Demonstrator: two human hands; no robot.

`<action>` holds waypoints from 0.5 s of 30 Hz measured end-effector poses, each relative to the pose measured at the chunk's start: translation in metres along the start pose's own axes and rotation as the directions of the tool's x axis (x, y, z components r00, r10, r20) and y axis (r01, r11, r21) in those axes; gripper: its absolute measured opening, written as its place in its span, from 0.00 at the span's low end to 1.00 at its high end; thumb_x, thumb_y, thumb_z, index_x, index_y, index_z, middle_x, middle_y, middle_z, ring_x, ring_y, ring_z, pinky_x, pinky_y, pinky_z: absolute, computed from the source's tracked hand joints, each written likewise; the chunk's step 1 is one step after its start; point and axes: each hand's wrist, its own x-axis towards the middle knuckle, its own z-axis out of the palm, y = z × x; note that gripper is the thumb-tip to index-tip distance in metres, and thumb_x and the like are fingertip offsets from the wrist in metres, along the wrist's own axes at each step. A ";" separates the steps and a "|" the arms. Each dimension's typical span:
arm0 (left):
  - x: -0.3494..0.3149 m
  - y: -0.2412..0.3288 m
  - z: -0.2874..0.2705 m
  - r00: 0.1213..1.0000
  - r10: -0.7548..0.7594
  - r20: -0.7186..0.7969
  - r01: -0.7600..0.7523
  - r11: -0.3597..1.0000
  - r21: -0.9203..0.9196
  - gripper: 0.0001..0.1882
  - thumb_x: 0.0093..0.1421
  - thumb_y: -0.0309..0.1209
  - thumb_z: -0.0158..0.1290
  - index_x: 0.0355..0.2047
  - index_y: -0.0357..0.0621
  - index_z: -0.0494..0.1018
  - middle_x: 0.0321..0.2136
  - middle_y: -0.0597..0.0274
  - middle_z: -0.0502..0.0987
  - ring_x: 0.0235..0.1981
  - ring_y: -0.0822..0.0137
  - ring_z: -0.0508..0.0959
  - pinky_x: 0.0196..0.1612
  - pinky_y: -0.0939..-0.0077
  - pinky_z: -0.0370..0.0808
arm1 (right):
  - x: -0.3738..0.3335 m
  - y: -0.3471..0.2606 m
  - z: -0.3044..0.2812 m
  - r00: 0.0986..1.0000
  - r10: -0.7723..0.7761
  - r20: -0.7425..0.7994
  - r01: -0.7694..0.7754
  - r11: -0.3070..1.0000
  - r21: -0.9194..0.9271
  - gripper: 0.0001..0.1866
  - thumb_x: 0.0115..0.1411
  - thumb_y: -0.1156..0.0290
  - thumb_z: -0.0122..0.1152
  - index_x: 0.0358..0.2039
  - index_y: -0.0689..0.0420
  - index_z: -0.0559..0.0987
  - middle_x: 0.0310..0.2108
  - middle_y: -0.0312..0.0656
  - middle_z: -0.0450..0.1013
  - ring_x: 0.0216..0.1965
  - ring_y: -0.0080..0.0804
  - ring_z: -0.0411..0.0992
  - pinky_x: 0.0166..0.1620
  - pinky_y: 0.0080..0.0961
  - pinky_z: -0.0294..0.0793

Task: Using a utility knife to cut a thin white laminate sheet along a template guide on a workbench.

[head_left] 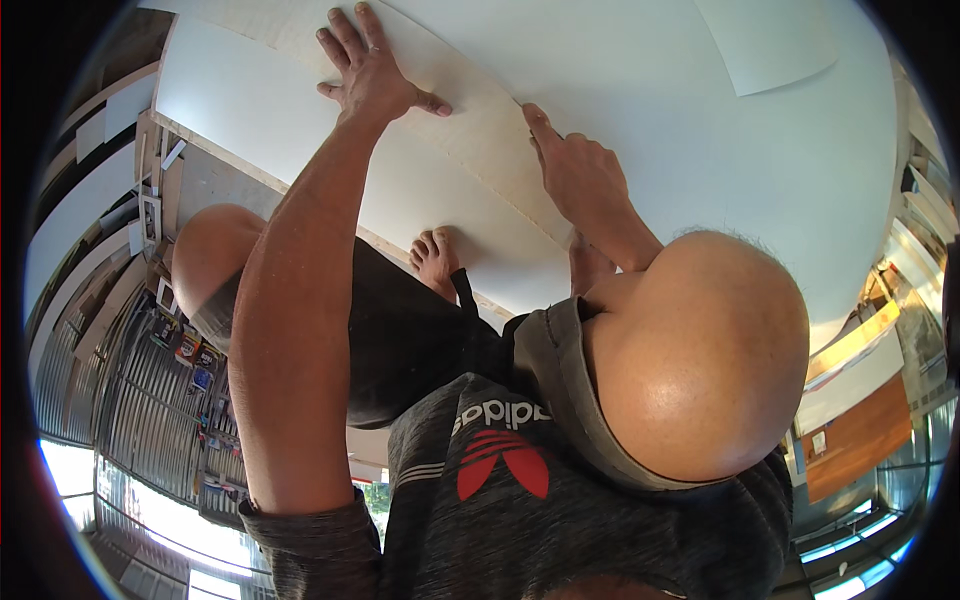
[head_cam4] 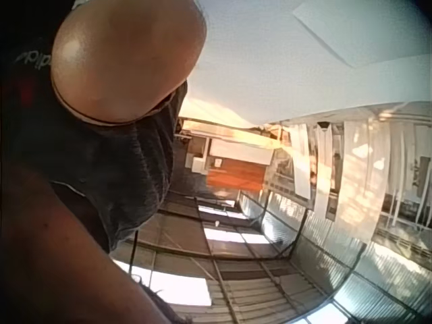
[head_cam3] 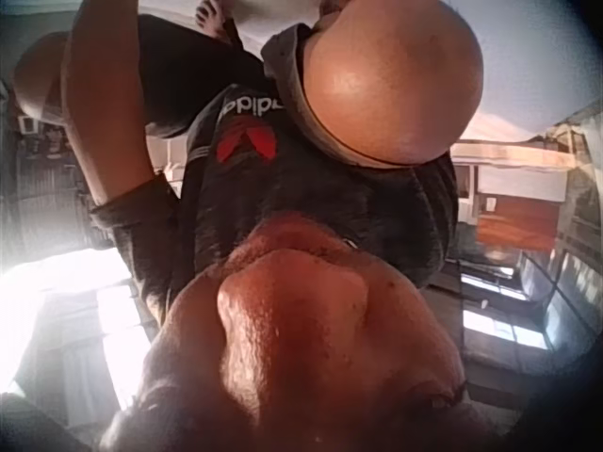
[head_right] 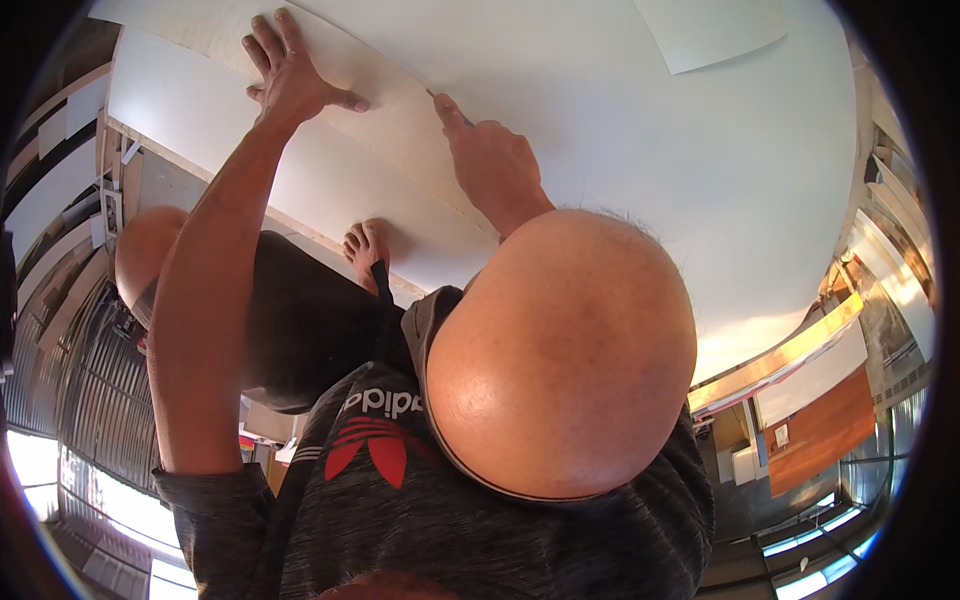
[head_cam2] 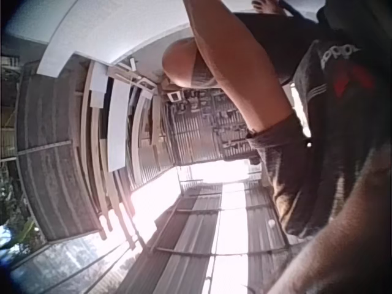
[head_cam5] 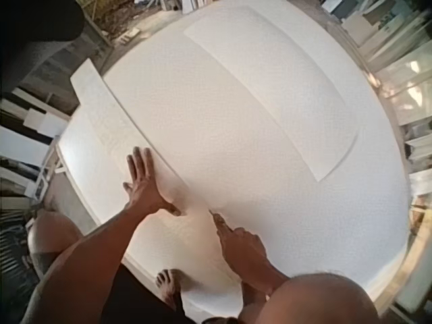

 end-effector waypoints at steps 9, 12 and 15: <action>-0.002 -0.007 0.004 1.000 0.008 -0.002 -0.008 1.000 0.013 0.94 0.19 0.52 0.84 0.76 0.46 0.27 0.75 0.38 0.21 0.75 0.33 0.24 0.59 0.11 0.53 | -0.025 0.009 -0.005 0.967 0.166 0.195 -0.179 0.983 0.048 0.30 0.71 0.73 0.44 0.71 0.38 0.59 0.38 0.55 0.77 0.37 0.53 0.80 0.39 0.46 0.80; -0.001 -0.004 0.003 1.000 0.013 -0.001 -0.013 1.000 0.009 0.94 0.20 0.52 0.84 0.76 0.47 0.26 0.75 0.37 0.20 0.75 0.33 0.25 0.59 0.12 0.53 | -0.029 0.016 0.002 0.968 0.155 0.197 -0.166 0.985 0.040 0.32 0.69 0.76 0.45 0.72 0.40 0.58 0.37 0.54 0.77 0.37 0.53 0.80 0.39 0.47 0.80; -0.002 -0.003 0.000 1.000 0.005 0.011 -0.005 1.000 0.012 0.94 0.20 0.53 0.83 0.76 0.47 0.26 0.75 0.36 0.20 0.75 0.32 0.25 0.59 0.11 0.53 | -0.037 0.019 0.000 0.970 0.145 0.195 -0.157 0.986 0.049 0.34 0.67 0.79 0.46 0.72 0.41 0.57 0.37 0.55 0.77 0.36 0.54 0.80 0.39 0.47 0.80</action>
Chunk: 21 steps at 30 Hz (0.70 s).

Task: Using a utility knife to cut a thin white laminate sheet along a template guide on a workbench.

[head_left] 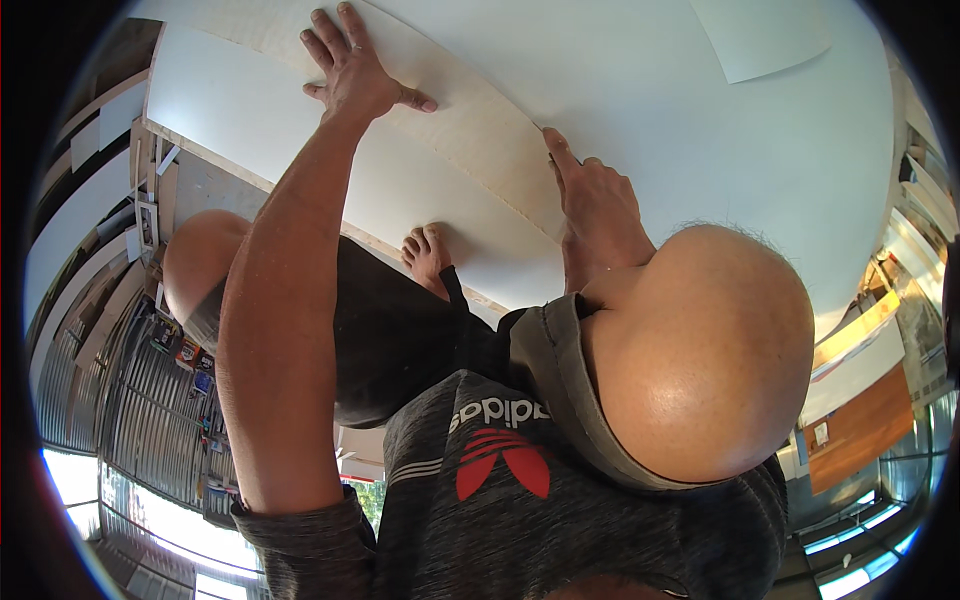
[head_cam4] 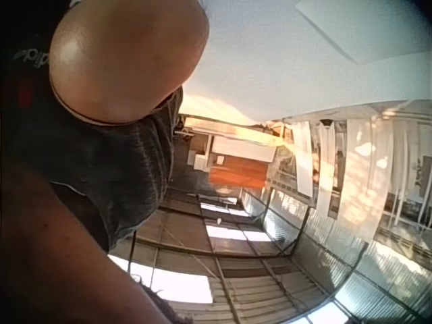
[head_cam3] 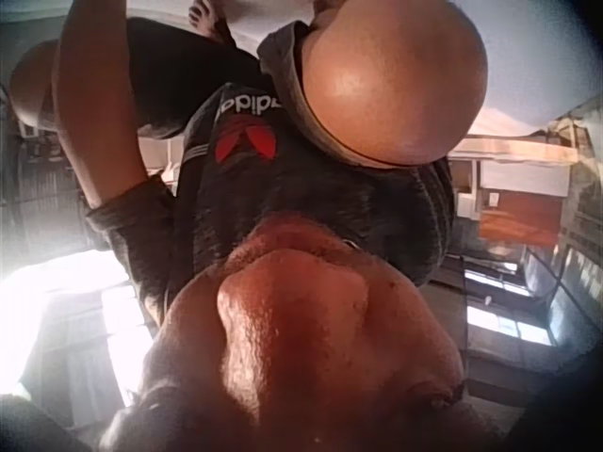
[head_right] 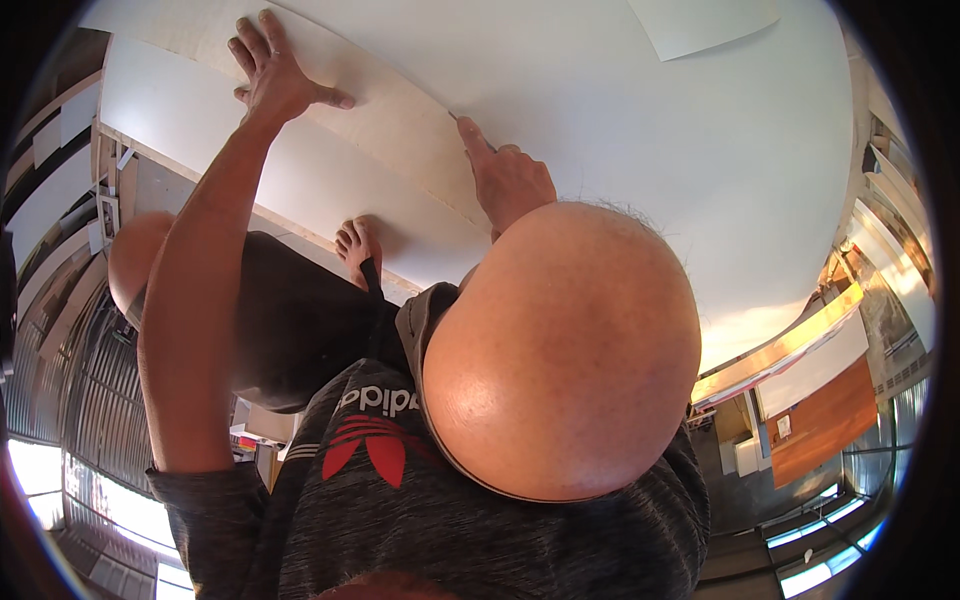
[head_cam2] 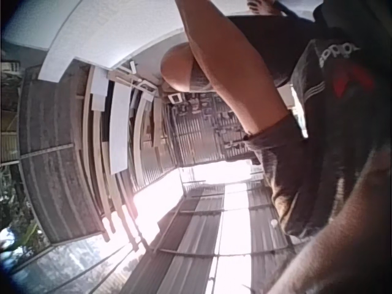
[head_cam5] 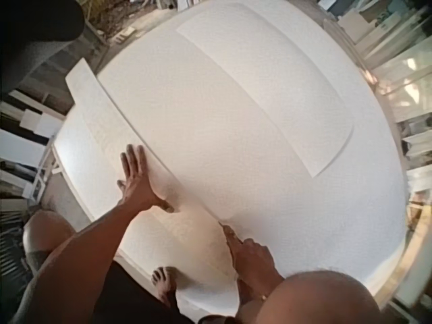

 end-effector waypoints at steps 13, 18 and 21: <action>0.007 0.013 -0.004 0.996 -0.065 0.054 0.065 0.998 -0.004 0.96 0.18 0.51 0.84 0.76 0.51 0.23 0.75 0.43 0.17 0.75 0.37 0.22 0.60 0.09 0.51 | -0.011 0.064 0.049 0.691 -0.435 -0.577 0.415 0.893 -0.176 0.40 0.66 0.65 0.57 0.75 0.52 0.53 0.37 0.58 0.78 0.36 0.55 0.78 0.39 0.47 0.78; -0.003 -0.004 -0.003 0.999 -0.042 -0.013 0.042 0.999 0.027 0.93 0.21 0.51 0.84 0.76 0.48 0.26 0.75 0.39 0.22 0.75 0.33 0.25 0.60 0.12 0.53 | -0.022 0.019 -0.023 0.989 -0.055 0.139 0.054 0.998 0.012 0.40 0.67 0.62 0.57 0.76 0.50 0.53 0.38 0.57 0.78 0.37 0.54 0.78 0.39 0.47 0.78; -0.003 0.008 -0.009 0.999 -0.034 0.026 0.035 0.999 -0.026 0.93 0.20 0.50 0.84 0.76 0.47 0.27 0.75 0.39 0.22 0.76 0.35 0.24 0.60 0.12 0.53 | -0.015 0.015 -0.029 0.986 -0.167 -0.018 0.168 0.984 0.066 0.35 0.69 0.61 0.54 0.74 0.51 0.56 0.35 0.56 0.78 0.33 0.55 0.79 0.37 0.50 0.78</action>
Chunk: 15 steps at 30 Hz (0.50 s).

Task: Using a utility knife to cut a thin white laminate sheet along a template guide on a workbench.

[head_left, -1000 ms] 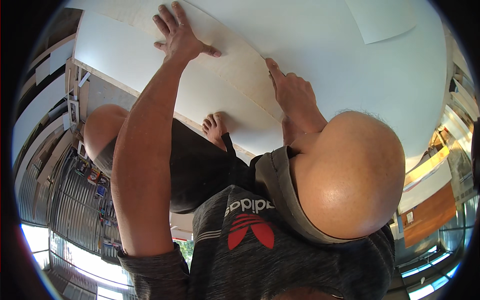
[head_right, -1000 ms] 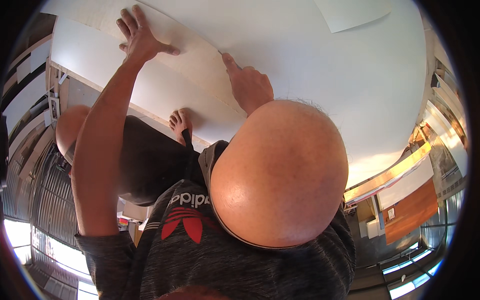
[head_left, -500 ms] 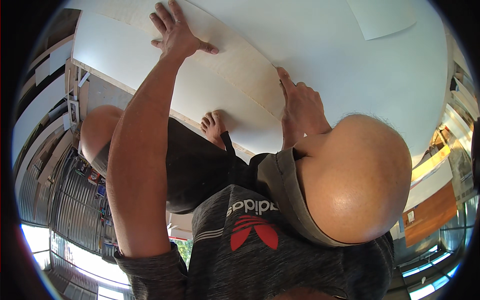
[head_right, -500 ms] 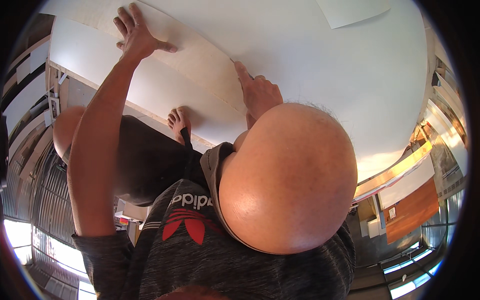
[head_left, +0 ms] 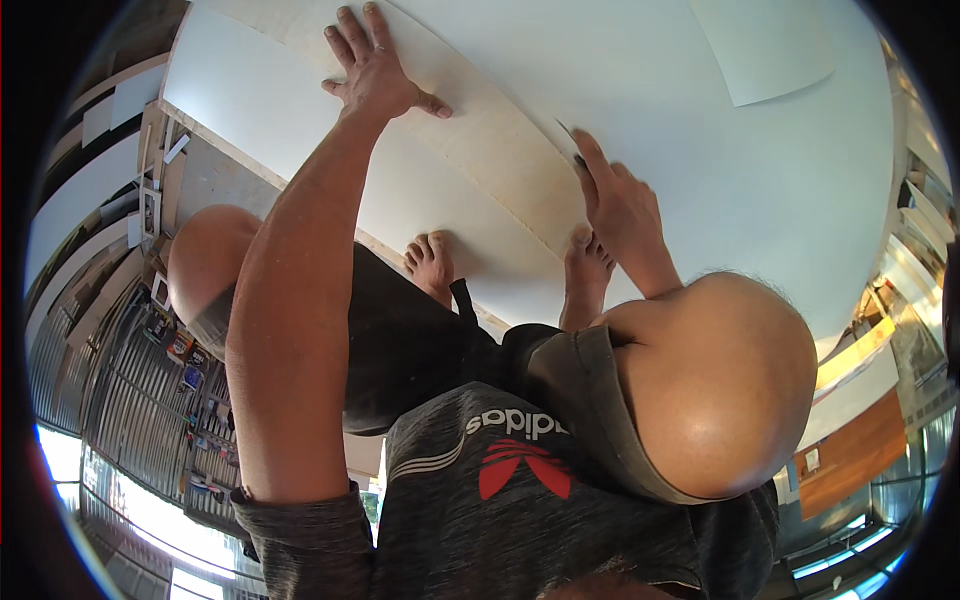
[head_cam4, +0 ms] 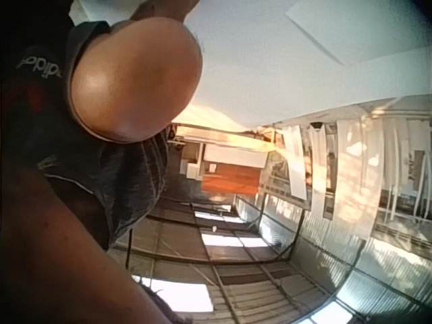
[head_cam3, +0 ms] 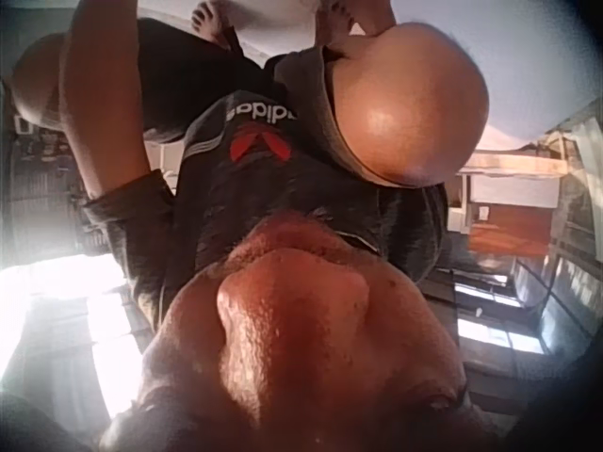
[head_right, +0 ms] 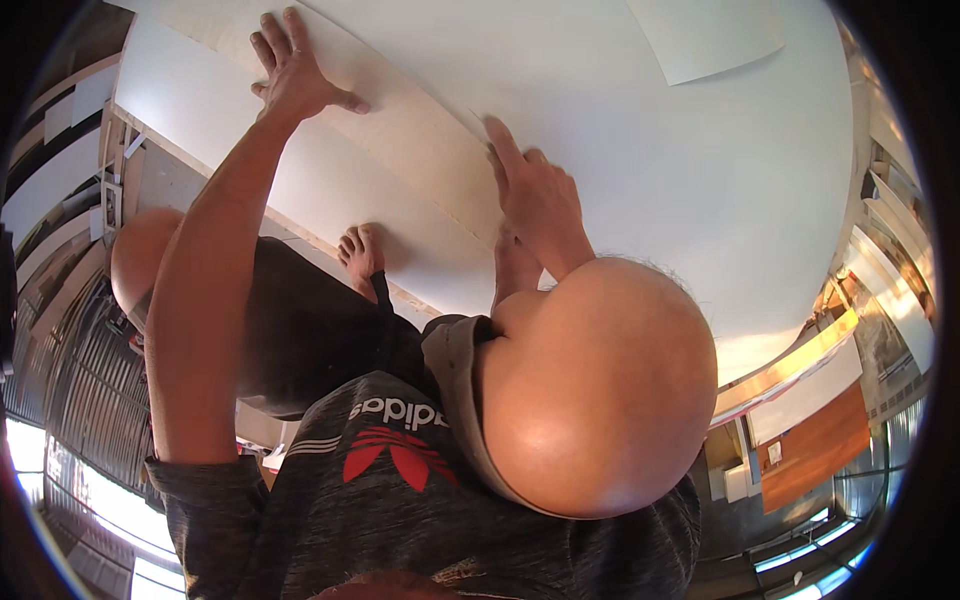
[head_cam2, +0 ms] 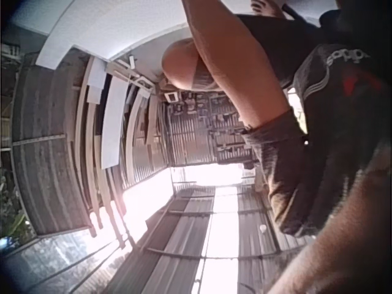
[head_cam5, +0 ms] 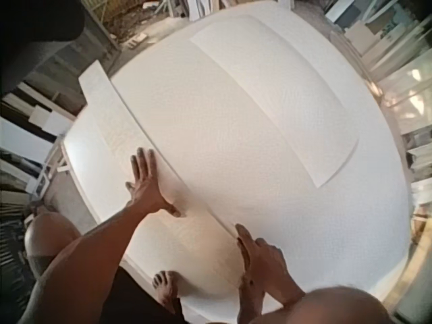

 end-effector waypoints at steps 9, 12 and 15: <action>0.003 -0.005 0.005 1.000 -0.002 -0.017 0.002 1.000 0.004 0.95 0.18 0.51 0.84 0.76 0.46 0.27 0.75 0.39 0.21 0.76 0.36 0.24 0.60 0.11 0.51 | 0.094 -0.038 0.021 0.870 -0.219 -0.441 0.199 0.976 -0.093 0.22 0.75 0.61 0.48 0.68 0.43 0.62 0.24 0.51 0.75 0.24 0.53 0.77 0.28 0.48 0.76; 0.001 -0.006 0.003 1.000 0.011 -0.017 -0.012 1.000 -0.012 0.95 0.18 0.50 0.84 0.76 0.47 0.27 0.75 0.40 0.21 0.76 0.36 0.24 0.60 0.11 0.51 | 0.097 -0.048 0.016 0.928 -0.169 -0.332 0.145 0.985 -0.096 0.23 0.74 0.60 0.49 0.67 0.46 0.63 0.28 0.53 0.77 0.28 0.51 0.79 0.32 0.44 0.79; 0.003 -0.004 0.007 1.000 -0.002 -0.016 0.001 1.000 -0.013 0.94 0.18 0.50 0.84 0.76 0.47 0.27 0.76 0.40 0.21 0.76 0.36 0.24 0.61 0.12 0.51 | 0.098 -0.049 0.018 0.922 -0.165 -0.349 0.112 0.980 -0.167 0.25 0.73 0.64 0.51 0.68 0.47 0.62 0.28 0.50 0.78 0.27 0.48 0.79 0.31 0.42 0.79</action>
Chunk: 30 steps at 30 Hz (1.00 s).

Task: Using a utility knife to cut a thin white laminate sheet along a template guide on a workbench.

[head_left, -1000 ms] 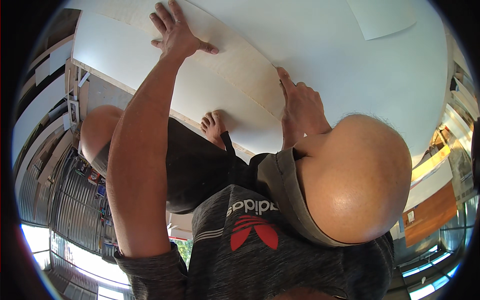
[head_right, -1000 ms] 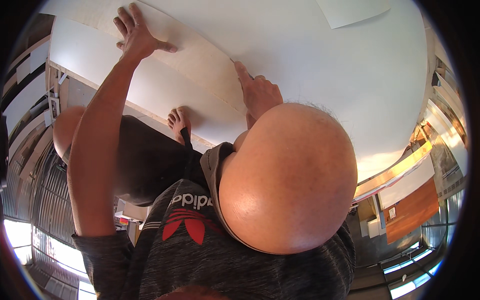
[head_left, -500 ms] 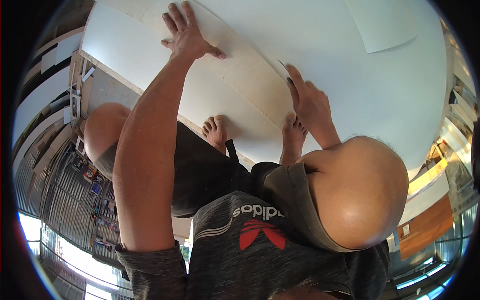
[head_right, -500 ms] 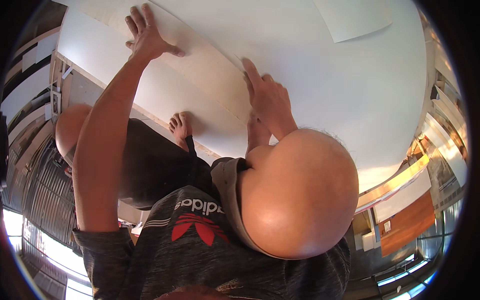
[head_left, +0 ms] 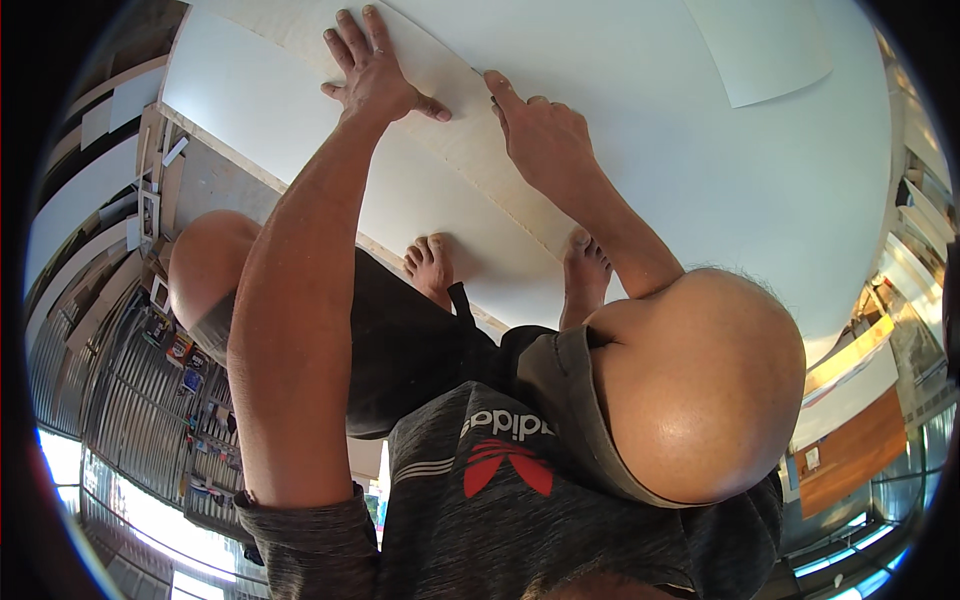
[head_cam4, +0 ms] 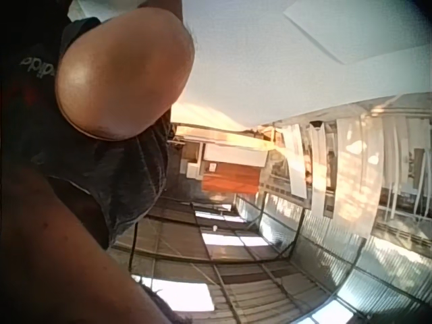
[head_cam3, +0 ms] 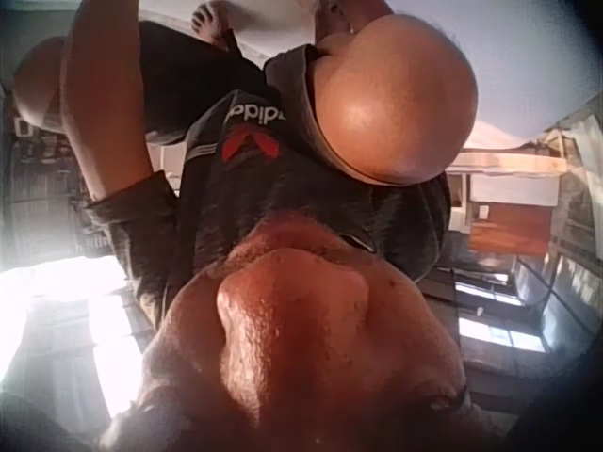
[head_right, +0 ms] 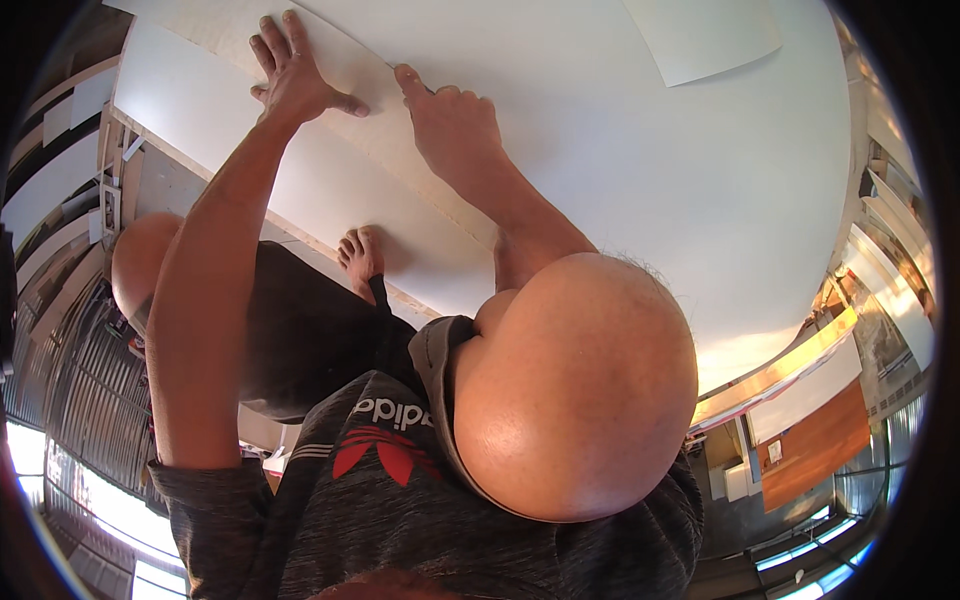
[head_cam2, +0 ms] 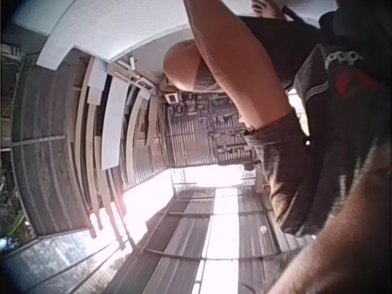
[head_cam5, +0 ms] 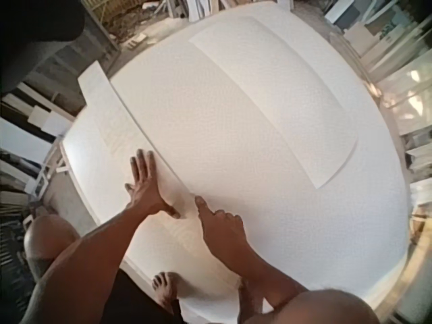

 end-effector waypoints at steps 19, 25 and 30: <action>0.002 0.006 -0.006 0.987 -0.131 0.097 0.126 0.990 0.059 0.98 0.15 0.48 0.85 0.75 0.53 0.21 0.75 0.49 0.14 0.76 0.42 0.21 0.61 0.08 0.49 | -0.020 0.008 -0.004 0.991 0.009 0.135 -0.014 0.999 0.031 0.24 0.74 0.65 0.46 0.68 0.51 0.61 0.19 0.45 0.75 0.22 0.47 0.77 0.26 0.46 0.76; 0.000 -0.001 0.001 1.000 0.023 0.012 -0.024 0.999 0.042 0.93 0.21 0.52 0.83 0.76 0.48 0.25 0.75 0.39 0.21 0.76 0.34 0.24 0.60 0.14 0.53 | -0.040 0.021 -0.004 0.982 0.035 0.183 -0.046 0.997 0.054 0.24 0.73 0.66 0.47 0.68 0.52 0.63 0.19 0.44 0.75 0.22 0.47 0.76 0.25 0.44 0.74; 0.000 0.003 -0.004 1.000 0.027 -0.001 -0.027 0.999 0.035 0.93 0.21 0.53 0.83 0.76 0.48 0.26 0.75 0.39 0.21 0.76 0.34 0.25 0.59 0.13 0.55 | -0.059 0.031 -0.003 0.973 0.078 0.219 -0.095 0.993 0.069 0.24 0.74 0.64 0.46 0.68 0.50 0.62 0.22 0.46 0.76 0.24 0.49 0.76 0.28 0.47 0.75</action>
